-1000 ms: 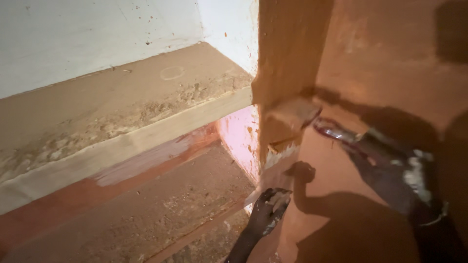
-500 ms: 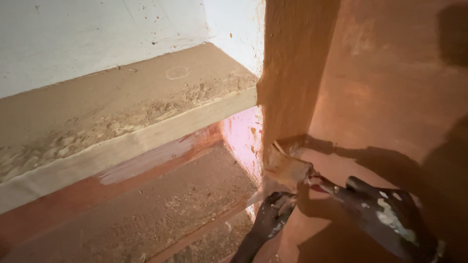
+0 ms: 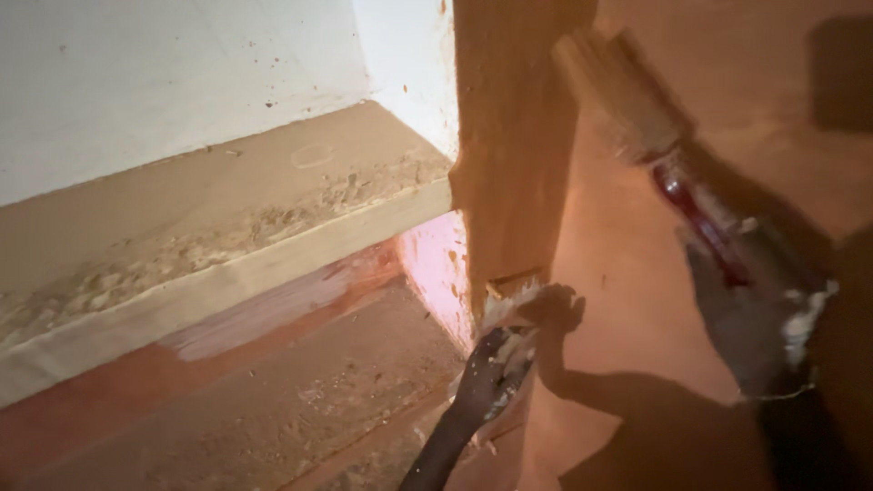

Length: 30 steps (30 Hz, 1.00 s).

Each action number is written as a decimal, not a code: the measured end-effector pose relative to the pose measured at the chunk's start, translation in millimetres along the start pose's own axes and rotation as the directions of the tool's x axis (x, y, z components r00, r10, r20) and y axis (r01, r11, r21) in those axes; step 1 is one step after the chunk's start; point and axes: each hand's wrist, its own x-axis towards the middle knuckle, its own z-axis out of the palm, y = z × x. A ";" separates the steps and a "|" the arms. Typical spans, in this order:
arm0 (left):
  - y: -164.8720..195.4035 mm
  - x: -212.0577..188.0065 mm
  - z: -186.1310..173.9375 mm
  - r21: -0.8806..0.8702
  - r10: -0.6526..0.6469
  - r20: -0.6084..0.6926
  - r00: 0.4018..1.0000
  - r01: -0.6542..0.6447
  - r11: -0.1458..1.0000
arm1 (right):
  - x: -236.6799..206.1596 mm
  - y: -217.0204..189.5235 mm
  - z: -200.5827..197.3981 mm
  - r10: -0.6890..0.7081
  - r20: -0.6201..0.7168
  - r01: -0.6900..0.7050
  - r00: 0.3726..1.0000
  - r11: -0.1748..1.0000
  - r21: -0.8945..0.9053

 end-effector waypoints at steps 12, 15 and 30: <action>26.1 43.9 -43.4 -0.003 0.021 0.261 0.965 -0.021 1.000 | -26.0 10.2 -12.6 -0.025 0.497 -0.247 0.867 0.845 0.474; 38.0 57.3 -48.8 0.057 0.058 0.286 0.956 -0.077 0.995 | -1.4 8.8 -14.3 0.045 0.301 0.001 0.953 0.989 -0.151; 50.1 46.4 -30.9 -0.099 -0.180 0.380 0.907 0.234 0.967 | -34.4 41.9 1.4 -0.240 0.492 -0.521 0.837 -0.074 0.850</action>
